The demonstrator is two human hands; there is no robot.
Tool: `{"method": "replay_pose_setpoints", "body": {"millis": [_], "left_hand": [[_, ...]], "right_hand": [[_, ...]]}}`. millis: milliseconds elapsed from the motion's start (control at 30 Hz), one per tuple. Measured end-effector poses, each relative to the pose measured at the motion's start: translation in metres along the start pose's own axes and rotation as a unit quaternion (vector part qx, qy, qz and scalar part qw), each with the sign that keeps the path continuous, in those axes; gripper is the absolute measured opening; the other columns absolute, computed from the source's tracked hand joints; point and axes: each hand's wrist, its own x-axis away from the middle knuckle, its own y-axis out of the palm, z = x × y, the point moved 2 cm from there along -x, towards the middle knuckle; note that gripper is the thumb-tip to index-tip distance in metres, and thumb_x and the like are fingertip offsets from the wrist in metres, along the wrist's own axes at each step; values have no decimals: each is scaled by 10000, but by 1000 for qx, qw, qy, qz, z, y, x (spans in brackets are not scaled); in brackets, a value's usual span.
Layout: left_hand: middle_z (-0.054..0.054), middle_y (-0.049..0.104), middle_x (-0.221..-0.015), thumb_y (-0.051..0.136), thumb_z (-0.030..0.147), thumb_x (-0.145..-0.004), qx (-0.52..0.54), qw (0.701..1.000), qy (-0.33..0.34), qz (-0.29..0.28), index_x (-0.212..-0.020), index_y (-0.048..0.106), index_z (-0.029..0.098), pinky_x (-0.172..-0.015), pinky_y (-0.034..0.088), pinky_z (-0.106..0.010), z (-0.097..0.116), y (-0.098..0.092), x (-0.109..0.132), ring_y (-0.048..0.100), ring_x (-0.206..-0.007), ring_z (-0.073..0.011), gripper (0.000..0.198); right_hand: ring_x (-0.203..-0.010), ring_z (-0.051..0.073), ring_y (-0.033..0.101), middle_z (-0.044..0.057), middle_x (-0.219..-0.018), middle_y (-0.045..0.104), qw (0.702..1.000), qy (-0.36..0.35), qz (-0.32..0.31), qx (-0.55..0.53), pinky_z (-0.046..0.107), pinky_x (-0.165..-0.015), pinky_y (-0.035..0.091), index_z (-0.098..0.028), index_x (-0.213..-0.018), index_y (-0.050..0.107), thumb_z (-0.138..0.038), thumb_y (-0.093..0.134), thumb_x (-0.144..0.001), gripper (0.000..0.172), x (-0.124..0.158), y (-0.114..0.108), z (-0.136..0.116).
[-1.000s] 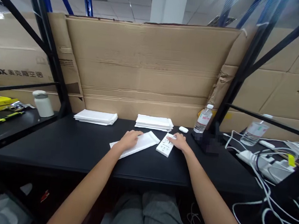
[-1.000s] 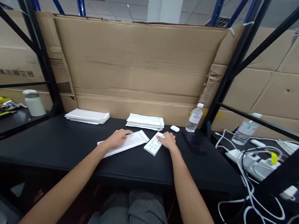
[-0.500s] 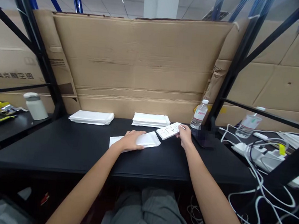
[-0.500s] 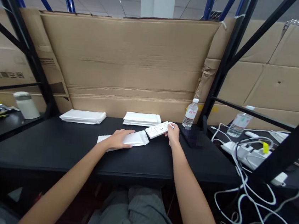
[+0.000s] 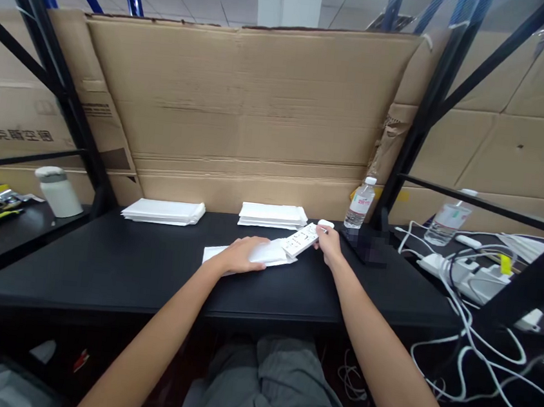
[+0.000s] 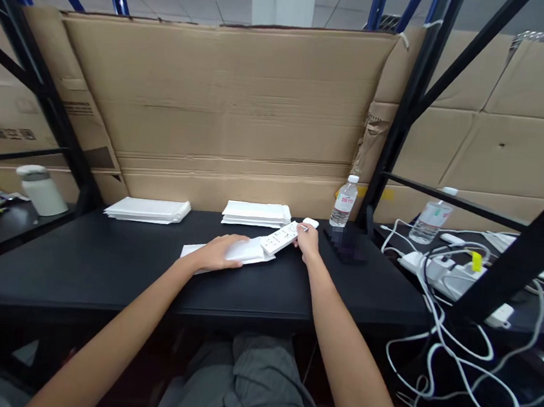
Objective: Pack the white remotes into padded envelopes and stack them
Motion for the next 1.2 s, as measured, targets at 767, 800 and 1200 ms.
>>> {"method": "replay_pose_setpoints", "body": {"millis": [767, 800, 1200], "left_hand": [[-53, 475, -1402, 580, 531, -779, -49, 996, -63, 31, -1370, 443, 308, -1040, 300, -440, -9, 2, 0, 445, -1233, -324, 646], [-54, 476, -1401, 583, 533, -777, -47, 997, -62, 30, -1368, 445, 308, -1038, 302, -438, -9, 2, 0, 443, -1234, -325, 648], [-39, 462, -1414, 554, 566, -802, -53, 998, -27, 19, -1384, 416, 303, -1033, 322, -425, -13, 8, -3, 435, -1250, -295, 654]], "right_hand": [[-644, 166, 652, 59, -803, 626, 996, 56, -48, -53, 317, -511, 612, -115, -926, 607, -100, 546, -810, 132, 12, 17, -1], [-639, 163, 649, 59, -800, 627, 996, 55, -51, -52, 314, -507, 611, -115, -928, 608, -101, 544, -813, 133, 13, 17, -2], [-808, 208, 675, 99, -1003, 670, 982, 22, -189, 11, 351, -692, 599, -131, -1053, 633, -141, 566, -781, 281, 25, 31, -2]]}}
